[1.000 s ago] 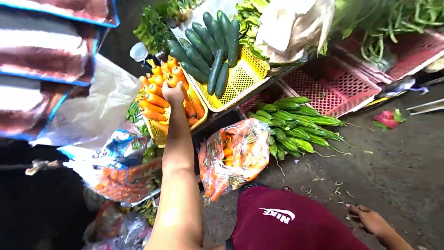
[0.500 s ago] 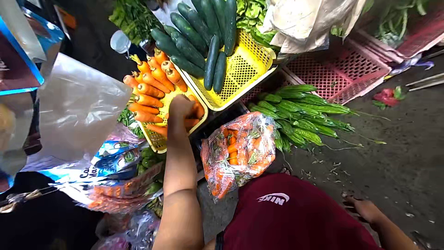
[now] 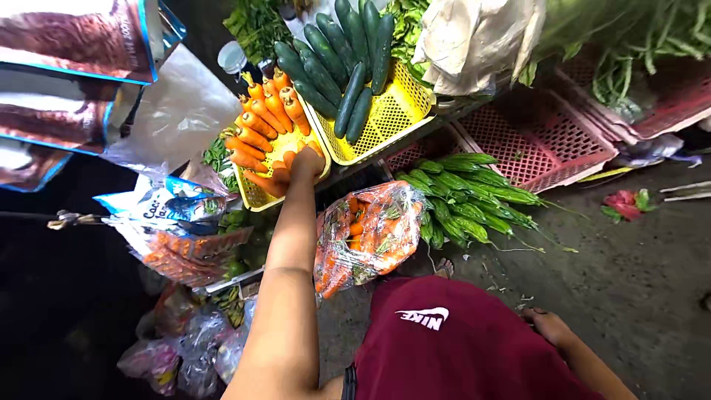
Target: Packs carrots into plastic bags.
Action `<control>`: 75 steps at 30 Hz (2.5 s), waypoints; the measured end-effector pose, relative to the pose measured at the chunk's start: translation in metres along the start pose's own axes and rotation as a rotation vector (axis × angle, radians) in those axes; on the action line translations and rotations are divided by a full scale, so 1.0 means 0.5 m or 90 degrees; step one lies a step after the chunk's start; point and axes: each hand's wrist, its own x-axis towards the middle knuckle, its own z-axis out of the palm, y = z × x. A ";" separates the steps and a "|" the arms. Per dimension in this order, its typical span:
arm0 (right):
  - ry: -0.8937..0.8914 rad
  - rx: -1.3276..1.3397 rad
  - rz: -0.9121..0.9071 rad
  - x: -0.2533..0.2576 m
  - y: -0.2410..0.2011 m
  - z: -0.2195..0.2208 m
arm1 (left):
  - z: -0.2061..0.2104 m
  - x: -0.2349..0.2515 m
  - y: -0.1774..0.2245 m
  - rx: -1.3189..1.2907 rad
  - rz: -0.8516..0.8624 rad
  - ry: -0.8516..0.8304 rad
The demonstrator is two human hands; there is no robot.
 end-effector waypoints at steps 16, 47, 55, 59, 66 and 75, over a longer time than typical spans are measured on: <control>0.030 0.045 0.037 0.048 0.046 -0.113 | -0.066 0.067 -0.048 -0.298 0.009 0.264; 0.034 0.025 0.067 0.009 -0.013 0.020 | -0.116 0.166 -0.139 -0.272 0.045 0.244; -0.027 -0.016 0.055 0.095 -0.055 -0.038 | 0.014 0.074 -0.034 0.158 0.071 0.039; -0.036 -0.032 0.036 0.124 -0.090 -0.055 | 0.022 0.082 -0.019 0.142 0.064 0.074; -0.046 -0.039 0.024 0.141 -0.125 -0.055 | -0.068 0.032 -0.085 -0.337 0.022 0.205; 0.002 -0.034 0.029 0.063 -0.121 -0.013 | -0.127 0.150 -0.203 -0.346 -0.024 0.461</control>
